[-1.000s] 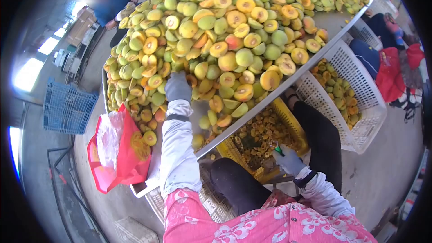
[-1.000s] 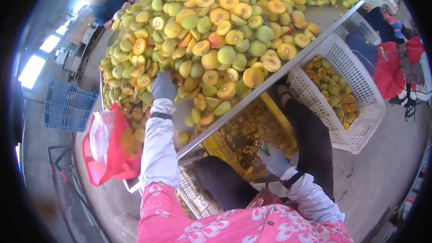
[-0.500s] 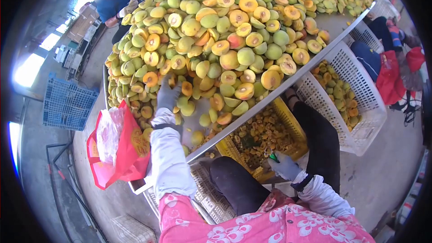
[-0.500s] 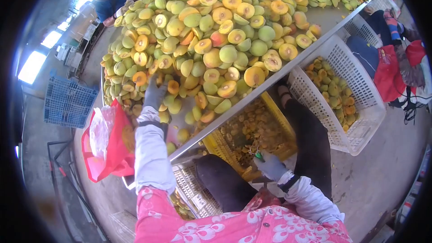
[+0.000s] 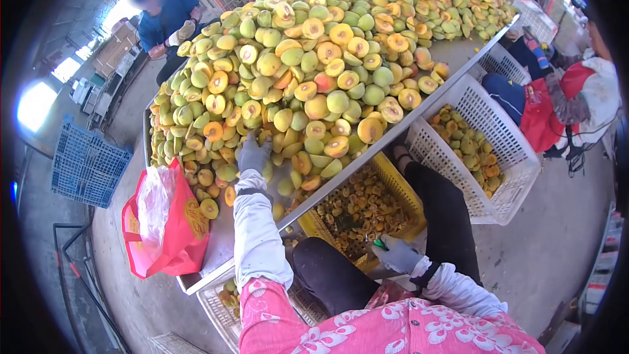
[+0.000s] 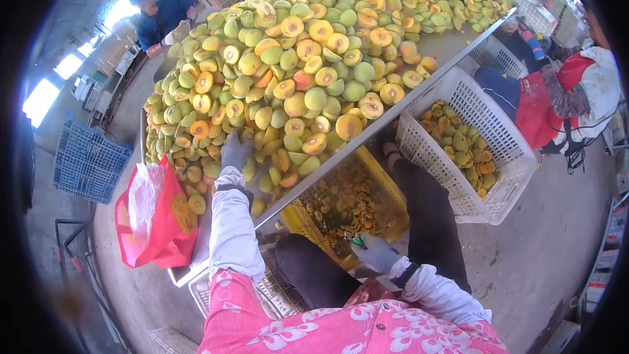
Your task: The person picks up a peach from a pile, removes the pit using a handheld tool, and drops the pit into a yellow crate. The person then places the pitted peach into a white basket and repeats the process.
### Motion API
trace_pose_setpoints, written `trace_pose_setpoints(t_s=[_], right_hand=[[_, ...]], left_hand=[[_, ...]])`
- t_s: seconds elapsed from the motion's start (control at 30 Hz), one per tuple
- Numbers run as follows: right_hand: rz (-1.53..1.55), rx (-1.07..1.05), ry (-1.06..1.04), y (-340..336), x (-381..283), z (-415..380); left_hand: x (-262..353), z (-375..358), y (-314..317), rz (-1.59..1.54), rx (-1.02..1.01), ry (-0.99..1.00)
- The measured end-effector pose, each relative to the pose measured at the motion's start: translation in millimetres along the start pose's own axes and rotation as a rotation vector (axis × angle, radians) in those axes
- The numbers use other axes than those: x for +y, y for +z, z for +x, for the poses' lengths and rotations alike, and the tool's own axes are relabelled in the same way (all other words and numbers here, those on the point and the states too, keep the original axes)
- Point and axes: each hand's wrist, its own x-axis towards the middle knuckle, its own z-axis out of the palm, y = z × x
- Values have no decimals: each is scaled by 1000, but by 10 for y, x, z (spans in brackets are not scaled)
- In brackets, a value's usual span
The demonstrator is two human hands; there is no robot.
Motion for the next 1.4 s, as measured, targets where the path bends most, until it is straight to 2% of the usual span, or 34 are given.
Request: trace_pose_setpoints(t_s=[0.03,0.07,0.13,0.17,0.23,0.27,0.3,0.37,0.4,0.47,0.53,0.57,0.6,0.63,0.7,0.73,0.77,0.83,0.93,1.07,1.13,1.17,1.23,1.4], right_hand=[[-13,7,-46,26,-20,-25],[-10,7,-42,52,-47,-38],[-24,-15,-104,95,-119,-65],[-25,-19,-96,69,-238,-136],[-59,2,-146,-16,-440,-276],[-129,46,-423,-6,-296,-163],[-202,89,-693,-2,-142,-77],[-20,185,-580,-25,-509,-222],[-2,157,-545,-78,-672,-292],[19,143,-504,-170,-1069,-492],[274,-13,-191,-217,-1442,-728],[274,-1,-186,-209,-1473,-766],[259,17,-240,-209,-1498,-799],[244,31,-296,-197,-1510,-832],[192,112,-375,-137,-1436,-824],[109,210,-494,-107,-1397,-830],[25,307,-611,-82,-1361,-834],[-34,371,-652,-37,-1311,-823],[-121,465,-706,-21,-1292,-875],[-144,539,-708,52,-1282,-939],[-141,546,-702,97,-1253,-937],[-141,556,-696,115,-1234,-932],[-131,533,-679,131,-1214,-909],[-84,485,-707,149,-1217,-962]], left_hand=[[-9,-57,-14,-66,-91,-20],[-17,-87,0,-64,-96,-19],[-44,-168,66,-53,-248,80],[-120,-225,162,-54,-255,75],[-225,-346,316,-510,-140,8],[-48,-603,108,-854,-133,70],[112,-848,-77,-858,-146,63],[400,-1353,-349,-1408,-188,97],[560,-1589,-412,-1418,-201,88],[850,-2003,-465,-1889,-354,13],[1008,-2285,-427,-1889,-379,48],[1072,-2407,-394,-1891,-381,87],[1116,-2509,-338,-1384,-200,284],[1170,-2599,-344,-1392,-201,287],[1253,-2724,-419,-1784,-379,145],[1266,-2759,-420,-1885,-444,155],[1307,-2811,-410,-1886,-442,161],[1429,-2941,-397,-1948,-304,115],[1484,-3037,-459,-2039,-328,153],[1503,-3092,-467,-1986,-309,157],[1531,-3114,-442,-1941,-260,3],[1549,-3138,-444,-1939,-259,1],[1591,-3186,-474,-1875,-198,96],[1546,-3228,-510,-1779,-231,148]])
